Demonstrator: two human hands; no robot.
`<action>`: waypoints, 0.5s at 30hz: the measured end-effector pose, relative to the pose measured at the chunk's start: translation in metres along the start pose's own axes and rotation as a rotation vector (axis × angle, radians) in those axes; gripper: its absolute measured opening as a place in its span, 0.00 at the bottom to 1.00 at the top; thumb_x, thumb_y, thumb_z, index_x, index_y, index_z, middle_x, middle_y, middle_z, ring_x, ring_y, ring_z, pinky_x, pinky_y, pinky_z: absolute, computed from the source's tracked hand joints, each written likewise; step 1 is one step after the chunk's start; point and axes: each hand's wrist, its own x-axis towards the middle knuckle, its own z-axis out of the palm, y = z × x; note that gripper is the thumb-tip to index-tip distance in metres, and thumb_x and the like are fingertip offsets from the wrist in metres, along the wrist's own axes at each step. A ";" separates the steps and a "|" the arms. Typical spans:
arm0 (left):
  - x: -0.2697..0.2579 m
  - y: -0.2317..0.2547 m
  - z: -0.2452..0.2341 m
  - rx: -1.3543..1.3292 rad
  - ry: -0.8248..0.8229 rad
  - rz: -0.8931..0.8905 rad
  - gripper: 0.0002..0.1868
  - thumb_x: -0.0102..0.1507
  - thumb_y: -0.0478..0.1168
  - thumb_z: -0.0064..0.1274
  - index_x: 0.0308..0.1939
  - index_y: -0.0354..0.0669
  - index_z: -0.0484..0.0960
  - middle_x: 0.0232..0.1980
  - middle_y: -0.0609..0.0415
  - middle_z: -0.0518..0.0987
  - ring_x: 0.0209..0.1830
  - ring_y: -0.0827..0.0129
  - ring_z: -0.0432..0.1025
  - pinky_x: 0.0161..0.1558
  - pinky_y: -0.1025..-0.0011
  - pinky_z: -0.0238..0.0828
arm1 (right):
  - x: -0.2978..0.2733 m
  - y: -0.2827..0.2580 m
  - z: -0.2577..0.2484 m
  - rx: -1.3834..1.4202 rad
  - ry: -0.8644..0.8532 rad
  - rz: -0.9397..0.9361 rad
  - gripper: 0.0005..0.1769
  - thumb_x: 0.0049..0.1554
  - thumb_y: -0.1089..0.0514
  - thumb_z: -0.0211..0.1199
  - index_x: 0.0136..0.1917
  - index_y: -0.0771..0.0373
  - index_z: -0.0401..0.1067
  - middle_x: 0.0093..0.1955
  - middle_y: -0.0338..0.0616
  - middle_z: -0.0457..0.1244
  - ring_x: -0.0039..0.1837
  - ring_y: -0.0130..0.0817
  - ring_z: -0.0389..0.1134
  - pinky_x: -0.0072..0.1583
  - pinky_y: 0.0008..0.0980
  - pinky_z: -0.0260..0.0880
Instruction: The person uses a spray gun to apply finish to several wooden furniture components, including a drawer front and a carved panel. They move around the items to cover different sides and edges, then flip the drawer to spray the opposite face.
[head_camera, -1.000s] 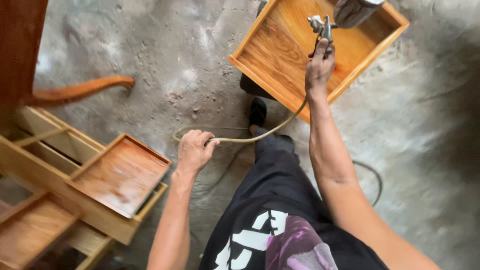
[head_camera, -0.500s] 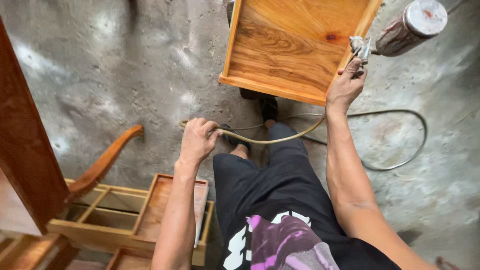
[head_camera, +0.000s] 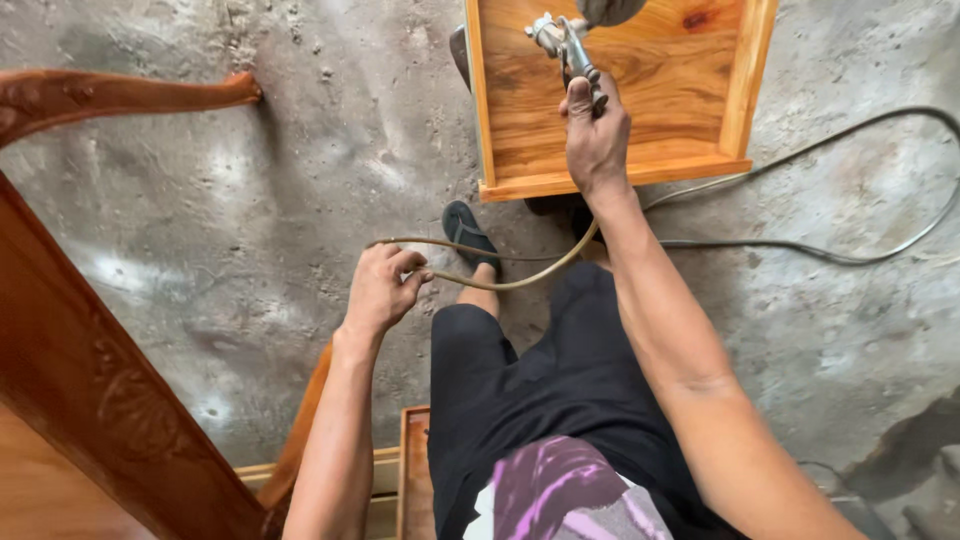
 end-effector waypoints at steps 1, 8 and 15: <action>-0.001 -0.004 -0.005 -0.026 -0.033 -0.017 0.10 0.54 0.43 0.69 0.34 0.44 0.85 0.31 0.53 0.77 0.38 0.54 0.72 0.45 0.57 0.68 | 0.003 0.000 0.004 -0.043 0.018 0.028 0.32 0.70 0.31 0.48 0.58 0.63 0.68 0.38 0.33 0.62 0.39 0.23 0.62 0.41 0.28 0.63; 0.014 -0.003 -0.017 -0.031 0.024 0.080 0.10 0.56 0.42 0.68 0.37 0.43 0.85 0.33 0.52 0.77 0.39 0.53 0.72 0.46 0.57 0.67 | 0.044 0.054 -0.048 -0.004 0.324 0.037 0.28 0.71 0.32 0.50 0.53 0.60 0.66 0.37 0.32 0.58 0.38 0.20 0.60 0.38 0.27 0.59; 0.050 0.014 -0.013 -0.057 0.065 0.192 0.12 0.55 0.39 0.68 0.39 0.43 0.83 0.36 0.52 0.77 0.42 0.53 0.72 0.51 0.57 0.66 | 0.077 0.142 -0.125 -0.290 0.667 -0.122 0.16 0.74 0.55 0.52 0.46 0.66 0.64 0.39 0.41 0.62 0.42 0.33 0.63 0.49 0.37 0.67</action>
